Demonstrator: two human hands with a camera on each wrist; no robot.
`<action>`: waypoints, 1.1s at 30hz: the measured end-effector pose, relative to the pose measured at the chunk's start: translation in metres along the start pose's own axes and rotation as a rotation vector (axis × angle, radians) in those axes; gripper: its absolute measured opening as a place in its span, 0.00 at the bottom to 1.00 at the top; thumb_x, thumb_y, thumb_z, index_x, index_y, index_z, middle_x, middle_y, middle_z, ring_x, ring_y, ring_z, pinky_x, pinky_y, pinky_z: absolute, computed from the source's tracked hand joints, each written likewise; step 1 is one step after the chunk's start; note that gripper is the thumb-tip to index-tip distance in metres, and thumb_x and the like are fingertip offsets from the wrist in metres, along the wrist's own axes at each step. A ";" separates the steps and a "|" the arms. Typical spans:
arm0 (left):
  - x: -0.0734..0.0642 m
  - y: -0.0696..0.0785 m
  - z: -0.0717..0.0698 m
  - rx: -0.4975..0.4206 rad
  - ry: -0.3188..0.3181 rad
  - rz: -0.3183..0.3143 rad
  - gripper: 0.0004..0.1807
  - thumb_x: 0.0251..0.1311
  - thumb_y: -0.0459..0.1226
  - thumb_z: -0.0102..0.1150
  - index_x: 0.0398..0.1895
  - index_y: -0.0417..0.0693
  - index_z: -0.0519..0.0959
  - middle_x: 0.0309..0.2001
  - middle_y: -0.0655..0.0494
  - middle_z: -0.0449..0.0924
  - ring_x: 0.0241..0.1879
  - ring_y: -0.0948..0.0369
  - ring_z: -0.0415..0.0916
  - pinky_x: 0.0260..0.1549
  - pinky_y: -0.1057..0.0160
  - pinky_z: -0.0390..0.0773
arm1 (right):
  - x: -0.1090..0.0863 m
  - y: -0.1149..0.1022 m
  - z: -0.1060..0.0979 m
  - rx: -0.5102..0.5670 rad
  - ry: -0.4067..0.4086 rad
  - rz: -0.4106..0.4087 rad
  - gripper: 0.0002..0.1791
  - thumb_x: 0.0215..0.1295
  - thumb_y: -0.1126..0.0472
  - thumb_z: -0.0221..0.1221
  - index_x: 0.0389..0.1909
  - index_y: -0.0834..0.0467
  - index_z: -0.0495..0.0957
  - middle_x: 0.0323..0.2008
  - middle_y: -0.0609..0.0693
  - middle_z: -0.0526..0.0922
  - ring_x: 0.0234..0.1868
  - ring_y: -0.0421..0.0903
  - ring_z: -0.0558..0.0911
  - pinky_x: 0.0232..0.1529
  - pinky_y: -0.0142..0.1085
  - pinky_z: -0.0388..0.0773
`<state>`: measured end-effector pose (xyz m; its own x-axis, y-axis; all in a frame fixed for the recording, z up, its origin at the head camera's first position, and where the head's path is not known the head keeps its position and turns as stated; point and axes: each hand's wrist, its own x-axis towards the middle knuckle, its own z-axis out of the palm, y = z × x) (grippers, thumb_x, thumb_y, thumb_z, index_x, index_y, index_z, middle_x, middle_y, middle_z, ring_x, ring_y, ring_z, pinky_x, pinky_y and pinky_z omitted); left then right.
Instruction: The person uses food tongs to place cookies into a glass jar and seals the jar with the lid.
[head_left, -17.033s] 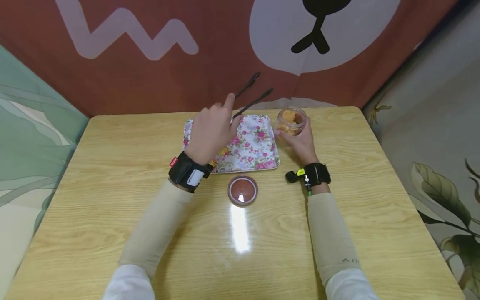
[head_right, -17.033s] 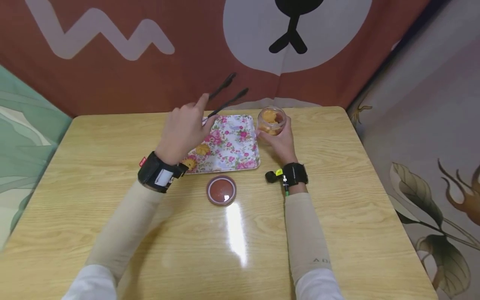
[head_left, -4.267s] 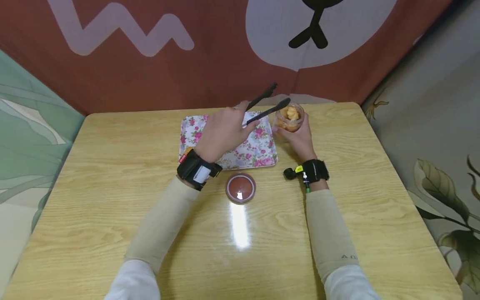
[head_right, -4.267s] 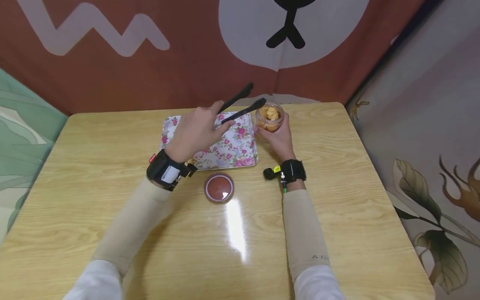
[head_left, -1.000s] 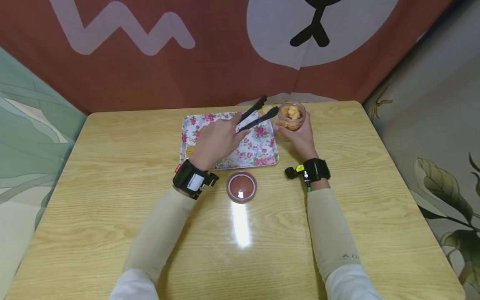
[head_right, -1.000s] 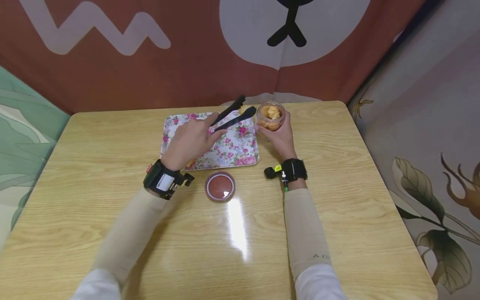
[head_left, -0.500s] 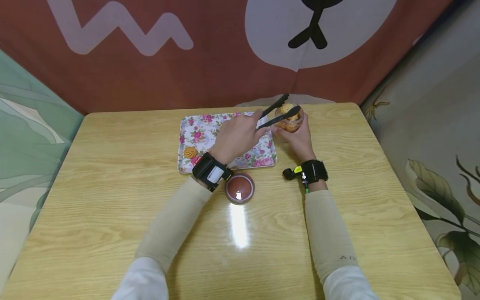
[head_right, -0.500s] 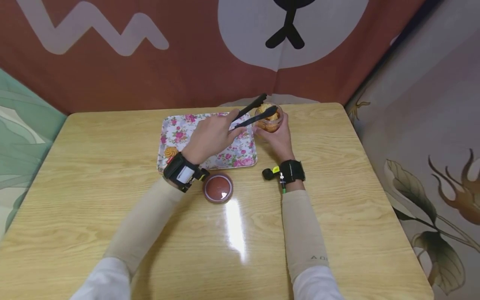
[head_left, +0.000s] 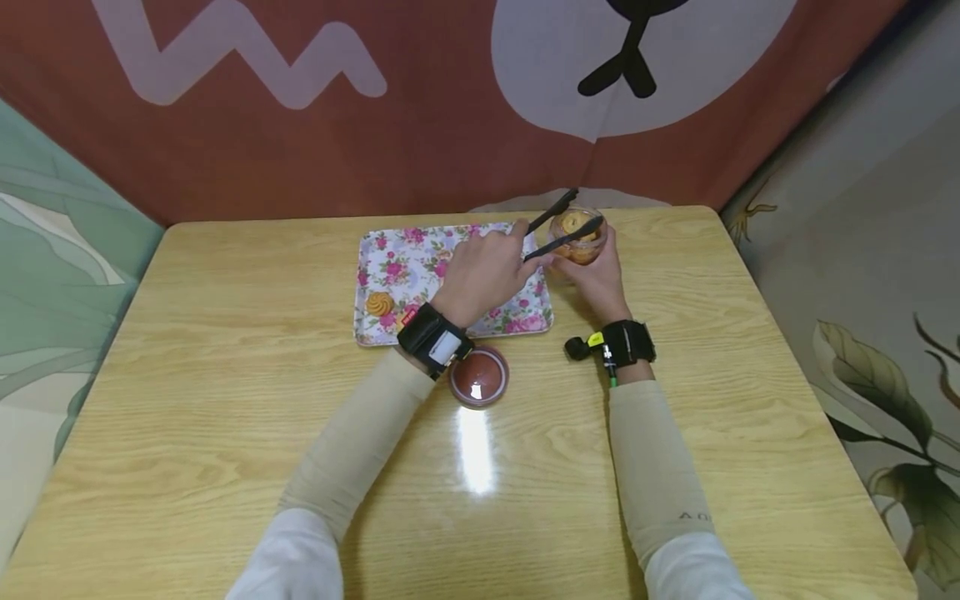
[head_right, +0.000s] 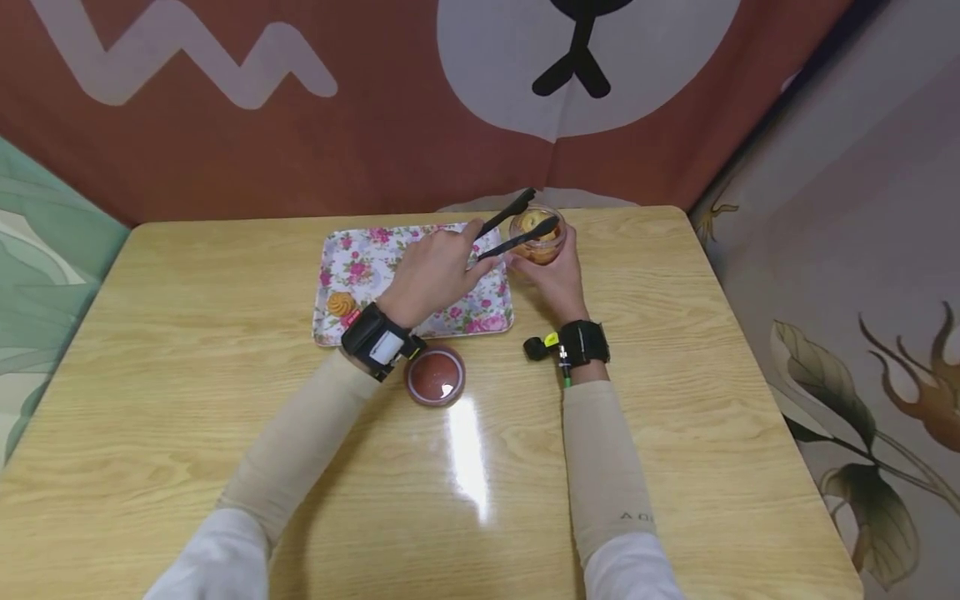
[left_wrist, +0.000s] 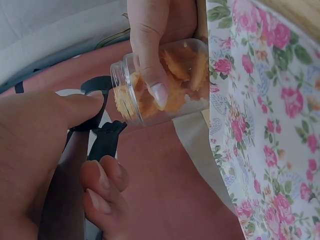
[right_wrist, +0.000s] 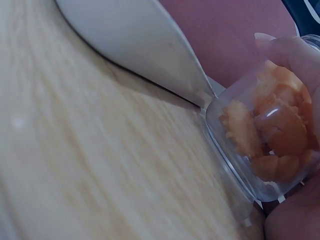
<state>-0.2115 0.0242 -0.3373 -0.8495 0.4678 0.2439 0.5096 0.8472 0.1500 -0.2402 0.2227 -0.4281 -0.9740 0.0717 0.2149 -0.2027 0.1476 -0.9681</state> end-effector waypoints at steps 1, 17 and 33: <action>0.000 0.000 0.000 -0.002 0.000 -0.001 0.34 0.64 0.61 0.45 0.60 0.43 0.67 0.15 0.57 0.72 0.10 0.61 0.68 0.06 0.62 0.67 | 0.000 0.000 0.000 0.002 0.000 0.002 0.48 0.47 0.59 0.72 0.66 0.50 0.54 0.58 0.55 0.67 0.56 0.46 0.69 0.59 0.44 0.64; -0.008 0.001 -0.008 -0.015 0.025 -0.004 0.37 0.62 0.63 0.42 0.60 0.43 0.68 0.14 0.57 0.71 0.10 0.62 0.68 0.05 0.63 0.66 | 0.009 0.018 -0.004 0.013 0.009 -0.005 0.49 0.46 0.60 0.73 0.66 0.47 0.54 0.60 0.54 0.66 0.58 0.46 0.67 0.61 0.43 0.62; -0.056 -0.038 -0.050 -0.063 0.007 -0.111 0.34 0.59 0.59 0.53 0.58 0.43 0.70 0.14 0.55 0.70 0.11 0.60 0.67 0.07 0.61 0.63 | 0.007 0.001 -0.005 -0.057 0.022 0.066 0.51 0.44 0.57 0.74 0.67 0.47 0.53 0.62 0.53 0.64 0.60 0.43 0.64 0.63 0.41 0.57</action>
<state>-0.1765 -0.0468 -0.3087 -0.9005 0.3696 0.2293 0.4199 0.8763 0.2364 -0.2472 0.2283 -0.4273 -0.9824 0.1047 0.1544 -0.1316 0.1973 -0.9715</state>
